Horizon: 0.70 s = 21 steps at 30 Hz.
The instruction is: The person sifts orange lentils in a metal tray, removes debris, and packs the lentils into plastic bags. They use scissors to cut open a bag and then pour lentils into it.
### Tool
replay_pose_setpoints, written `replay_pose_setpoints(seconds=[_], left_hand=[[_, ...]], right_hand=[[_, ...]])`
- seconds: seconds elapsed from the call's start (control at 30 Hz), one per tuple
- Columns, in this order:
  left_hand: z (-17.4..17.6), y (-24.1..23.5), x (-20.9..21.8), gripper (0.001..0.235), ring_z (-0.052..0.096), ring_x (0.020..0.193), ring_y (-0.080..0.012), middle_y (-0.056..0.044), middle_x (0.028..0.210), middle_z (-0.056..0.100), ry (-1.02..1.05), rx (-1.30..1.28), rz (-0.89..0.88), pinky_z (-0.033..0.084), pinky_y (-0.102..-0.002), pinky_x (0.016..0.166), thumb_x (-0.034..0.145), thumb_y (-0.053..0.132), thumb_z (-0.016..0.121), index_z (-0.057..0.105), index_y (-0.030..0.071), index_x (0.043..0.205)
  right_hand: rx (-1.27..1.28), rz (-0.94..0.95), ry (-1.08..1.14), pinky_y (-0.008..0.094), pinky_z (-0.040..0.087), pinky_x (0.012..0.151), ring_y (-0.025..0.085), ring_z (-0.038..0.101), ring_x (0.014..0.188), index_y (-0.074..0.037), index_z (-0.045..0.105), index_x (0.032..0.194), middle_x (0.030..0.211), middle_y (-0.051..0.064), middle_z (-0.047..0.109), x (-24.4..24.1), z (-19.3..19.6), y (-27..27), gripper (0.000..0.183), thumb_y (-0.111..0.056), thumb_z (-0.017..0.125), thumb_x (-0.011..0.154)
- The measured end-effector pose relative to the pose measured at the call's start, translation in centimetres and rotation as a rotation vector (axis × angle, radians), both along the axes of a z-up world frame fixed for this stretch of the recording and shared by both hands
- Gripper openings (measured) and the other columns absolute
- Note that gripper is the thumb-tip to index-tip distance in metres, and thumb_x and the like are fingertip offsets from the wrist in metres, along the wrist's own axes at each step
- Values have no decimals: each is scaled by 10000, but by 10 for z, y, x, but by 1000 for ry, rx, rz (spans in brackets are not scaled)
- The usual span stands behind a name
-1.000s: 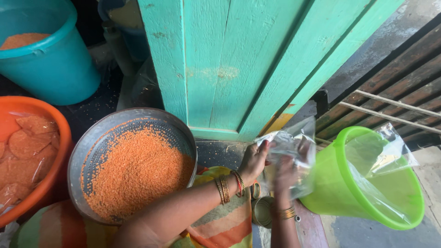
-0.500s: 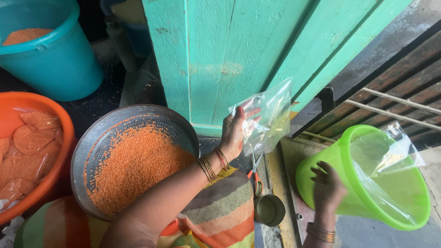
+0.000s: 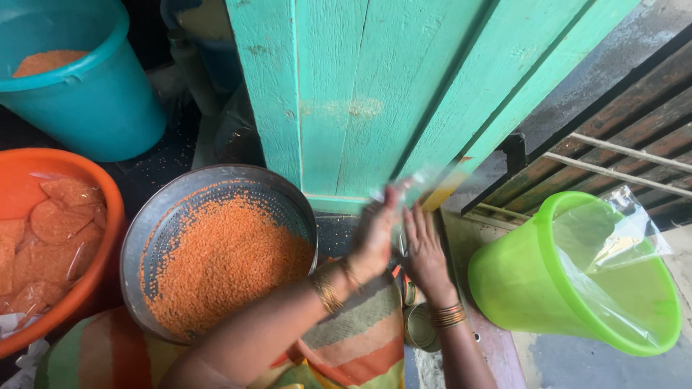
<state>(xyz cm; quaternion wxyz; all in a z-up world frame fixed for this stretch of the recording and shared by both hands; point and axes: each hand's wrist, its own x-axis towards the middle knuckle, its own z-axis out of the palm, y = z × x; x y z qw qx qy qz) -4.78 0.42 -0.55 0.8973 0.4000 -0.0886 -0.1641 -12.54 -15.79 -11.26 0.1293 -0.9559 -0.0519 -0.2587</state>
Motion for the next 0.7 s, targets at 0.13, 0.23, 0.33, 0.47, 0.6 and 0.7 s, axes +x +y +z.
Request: replay_pose_setpoints(seconds=[0.13, 0.23, 0.33, 0.47, 0.6, 0.7], left_hand=[[18, 58, 32, 663, 548, 1404, -267, -168, 1467, 626, -328, 101, 184, 406, -366, 1185, 1054, 555, 488, 623, -6, 1379], [12, 71, 35, 687, 557, 1392, -273, -175, 1471, 618, -246, 171, 230, 409, -377, 1155, 1042, 563, 461, 598, -7, 1400], [5, 70, 37, 689, 537, 1413, -276, -193, 1482, 589, -118, 119, 215, 379, -397, 1188, 1028, 536, 512, 550, -30, 1420], [-6, 79, 34, 717, 544, 1395, -271, -183, 1467, 601, -85, 191, 233, 390, -416, 1137, 1001, 554, 515, 549, -25, 1423], [-7, 93, 38, 718, 563, 1375, -265, -169, 1436, 631, -37, 229, 241, 414, -435, 1102, 983, 566, 517, 562, -12, 1407], [-5, 99, 34, 720, 551, 1392, -251, -156, 1444, 631, -43, 208, 216, 388, -429, 1118, 984, 581, 504, 553, 7, 1415]], right_hand=[[-67, -113, 538, 487, 461, 974, 354, 604, 1137, -117, 637, 1252, 1236, 168, 623, 5, 6, -2, 447, -342, 686, 868], [-126, -169, 355, 497, 458, 952, 382, 606, 1112, -80, 686, 1131, 1138, 190, 648, -15, 22, 15, 416, -380, 698, 842], [-145, 400, 243, 511, 445, 966, 394, 557, 1147, -31, 637, 1233, 1224, 198, 634, -49, 37, 81, 466, -286, 692, 847], [23, 997, 259, 553, 336, 1180, 382, 472, 1411, -43, 583, 1300, 1460, 199, 546, -101, 37, 141, 485, -253, 687, 876], [-101, 928, 168, 530, 318, 1179, 369, 454, 1432, -91, 666, 1399, 1518, 167, 547, -58, -2, 92, 575, -260, 684, 849], [-123, -18, 298, 492, 511, 1072, 353, 602, 1292, -102, 574, 1394, 1422, 116, 587, -32, -8, -4, 375, -247, 566, 1048]])
